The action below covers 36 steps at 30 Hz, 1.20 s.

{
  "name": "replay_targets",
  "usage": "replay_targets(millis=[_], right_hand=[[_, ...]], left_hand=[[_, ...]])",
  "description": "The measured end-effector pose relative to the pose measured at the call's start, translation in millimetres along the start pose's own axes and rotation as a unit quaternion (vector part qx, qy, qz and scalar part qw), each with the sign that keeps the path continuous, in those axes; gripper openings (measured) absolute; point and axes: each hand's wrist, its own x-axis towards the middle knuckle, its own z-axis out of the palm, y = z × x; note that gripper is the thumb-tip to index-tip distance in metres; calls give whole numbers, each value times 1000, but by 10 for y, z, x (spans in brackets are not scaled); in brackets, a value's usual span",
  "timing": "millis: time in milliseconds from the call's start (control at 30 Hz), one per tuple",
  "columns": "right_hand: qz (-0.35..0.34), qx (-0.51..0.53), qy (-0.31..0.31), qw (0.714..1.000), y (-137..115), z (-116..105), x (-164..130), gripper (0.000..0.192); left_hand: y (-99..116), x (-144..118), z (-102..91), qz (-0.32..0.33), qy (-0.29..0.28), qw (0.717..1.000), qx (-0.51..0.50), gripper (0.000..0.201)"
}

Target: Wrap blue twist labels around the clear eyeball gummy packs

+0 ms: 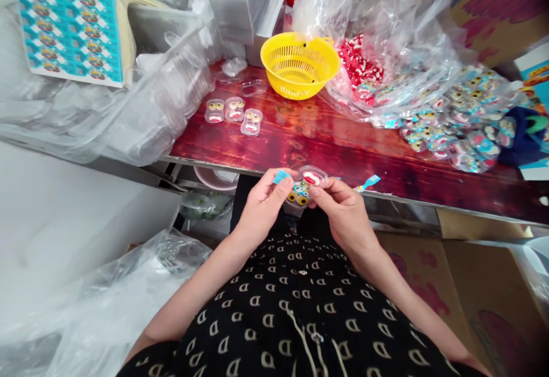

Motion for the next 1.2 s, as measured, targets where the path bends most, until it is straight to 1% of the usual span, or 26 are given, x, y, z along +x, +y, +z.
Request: replay_targets(millis=[33, 100, 200, 300, 367, 433, 500, 600, 667, 733, 833, 967, 1033, 1100, 1200], right_hand=[[-9, -4, -10, 1000, 4, -9, -11, 22], [-33, -9, -26, 999, 17, -31, -41, 16], [-82, -15, -40, 996, 29, -59, -85, 8], [-145, -42, -57, 987, 1, -76, -110, 5], [-201, -75, -70, 974, -46, -97, -114, 9], [-263, -120, -84, 954, -104, -137, -114, 15], [-319, -166, -99, 928, -164, -194, -115, 21], [-377, -214, -121, 893, -238, -278, -123, 29], [-406, -228, -135, 874, -269, -309, -127, 32], [-435, -232, -143, 858, -284, -316, -125, 35], [-458, -238, -146, 844, -281, -300, -111, 35], [-458, -244, -141, 843, -252, -285, -86, 34], [-457, -238, -138, 846, -239, -289, -76, 35], [-460, -231, -138, 846, -239, -294, -69, 33], [-462, -227, -155, 843, -266, -284, -65, 30]], left_hand=[[22, 6, -1, 1, 10, 1000, -19, 22], [70, 17, -2, -20, 6, 998, -65, 22], [138, 24, -2, -79, -37, 988, -126, 23], [181, 19, -8, -127, -63, 980, -141, 22], [196, 7, -18, -139, -73, 979, -134, 22], [212, -15, -34, -128, -93, 981, -116, 20], [247, -42, -56, -101, -123, 983, -88, 17], [346, -70, -99, -71, -175, 982, -10, 13], [428, -63, -126, -55, -218, 973, 51, 13], [502, -32, -145, -31, -266, 958, 101, 12], [581, 40, -153, -4, -315, 936, 156, 9], [636, 134, -163, -26, -344, 922, 177, 9], [642, 167, -181, -36, -348, 925, 151, 12], [625, 182, -198, -36, -343, 934, 99, 16], [549, 161, -194, -39, -306, 951, 16, 20]])
